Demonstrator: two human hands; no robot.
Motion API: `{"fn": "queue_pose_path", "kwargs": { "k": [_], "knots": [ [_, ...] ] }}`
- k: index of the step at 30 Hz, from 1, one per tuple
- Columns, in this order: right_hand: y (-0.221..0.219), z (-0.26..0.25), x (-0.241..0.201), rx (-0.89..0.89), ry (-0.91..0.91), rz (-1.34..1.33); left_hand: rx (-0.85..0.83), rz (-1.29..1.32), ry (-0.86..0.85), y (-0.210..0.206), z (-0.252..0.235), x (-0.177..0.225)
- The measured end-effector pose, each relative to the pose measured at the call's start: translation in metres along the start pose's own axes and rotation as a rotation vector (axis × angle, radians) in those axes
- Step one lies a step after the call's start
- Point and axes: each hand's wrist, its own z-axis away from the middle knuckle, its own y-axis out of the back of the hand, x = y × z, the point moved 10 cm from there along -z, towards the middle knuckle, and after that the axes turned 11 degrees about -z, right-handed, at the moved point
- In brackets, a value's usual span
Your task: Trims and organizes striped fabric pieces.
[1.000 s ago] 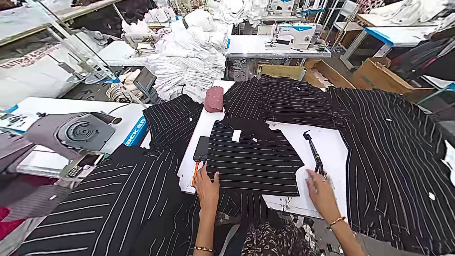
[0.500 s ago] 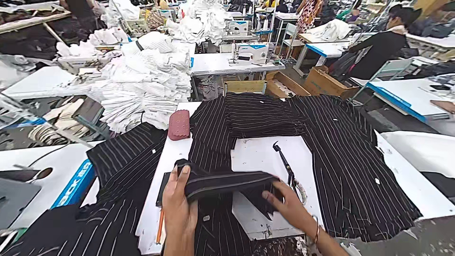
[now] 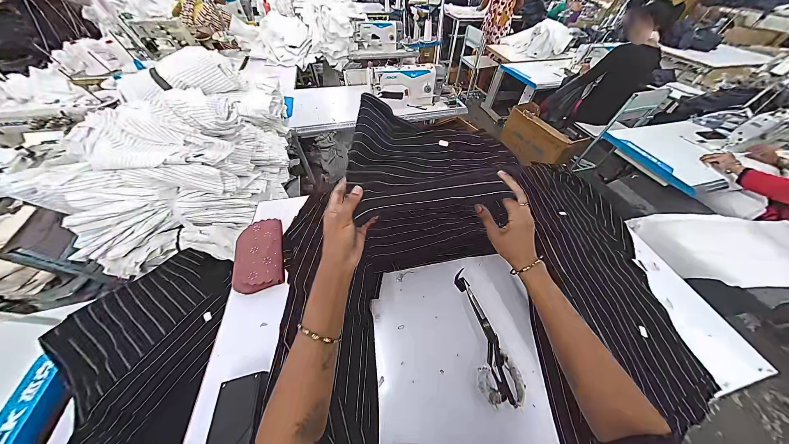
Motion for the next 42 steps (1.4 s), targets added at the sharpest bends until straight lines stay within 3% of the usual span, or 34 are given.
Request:
{"fn": "queue_pose_path", "kwargs": {
  "k": [2, 4, 5, 6, 8, 11, 15, 18, 22, 26, 33, 37, 39, 42],
  "knots": [
    [-0.042, 0.029, 0.068, -0.245, -0.179, 0.115, 0.101, -0.162, 0.183, 0.022, -0.018, -0.073],
    [-0.082, 0.078, 0.125, -0.618, -0.424, 0.257, 0.113, -0.295, 0.331, 0.048, -0.015, -0.134],
    [-0.092, 0.102, 0.140, -0.740, -0.517, 0.290, 0.114, -0.351, 0.374, 0.060, -0.005, -0.151],
    [-0.096, 0.117, 0.144, -0.748, -0.536, 0.292, 0.117, -0.387, 0.394, 0.072, 0.008, -0.158],
    [-0.090, 0.132, 0.126, -0.574, -0.452, 0.209, 0.137, -0.381, 0.391, 0.100, 0.040, -0.150],
    [-0.083, 0.169, 0.060, -0.381, -0.348, -0.051, 0.262, -0.343, 0.312, 0.163, 0.099, -0.113],
    [-0.120, 0.256, -0.029, -0.603, -0.322, -0.283, 0.674, -0.252, 0.139, 0.257, 0.190, -0.051],
    [-0.141, 0.321, -0.086, -0.756, -0.267, -0.365, 0.875, -0.160, 0.014, 0.292, 0.248, -0.015],
    [-0.136, 0.378, -0.147, -0.903, -0.089, -0.337, 0.867, -0.157, -0.033, 0.289, 0.282, 0.001],
    [-0.097, 0.403, -0.160, -0.865, -0.005, -0.372, 0.771, -0.214, 0.002, 0.263, 0.284, -0.006],
    [-0.046, 0.420, -0.160, -0.760, -0.201, -0.417, 0.569, -0.418, 0.062, 0.215, 0.258, -0.031],
    [-0.009, 0.419, -0.127, -0.860, -0.603, -0.227, 0.370, -0.588, 0.144, 0.181, 0.248, -0.054],
    [0.030, 0.406, -0.094, -0.696, -0.724, -0.142, 0.261, -0.668, 0.126, 0.171, 0.246, -0.064],
    [0.103, 0.376, -0.046, -0.314, -0.711, 0.070, 0.184, -0.717, 0.074, 0.165, 0.249, -0.077]
  ]
}}
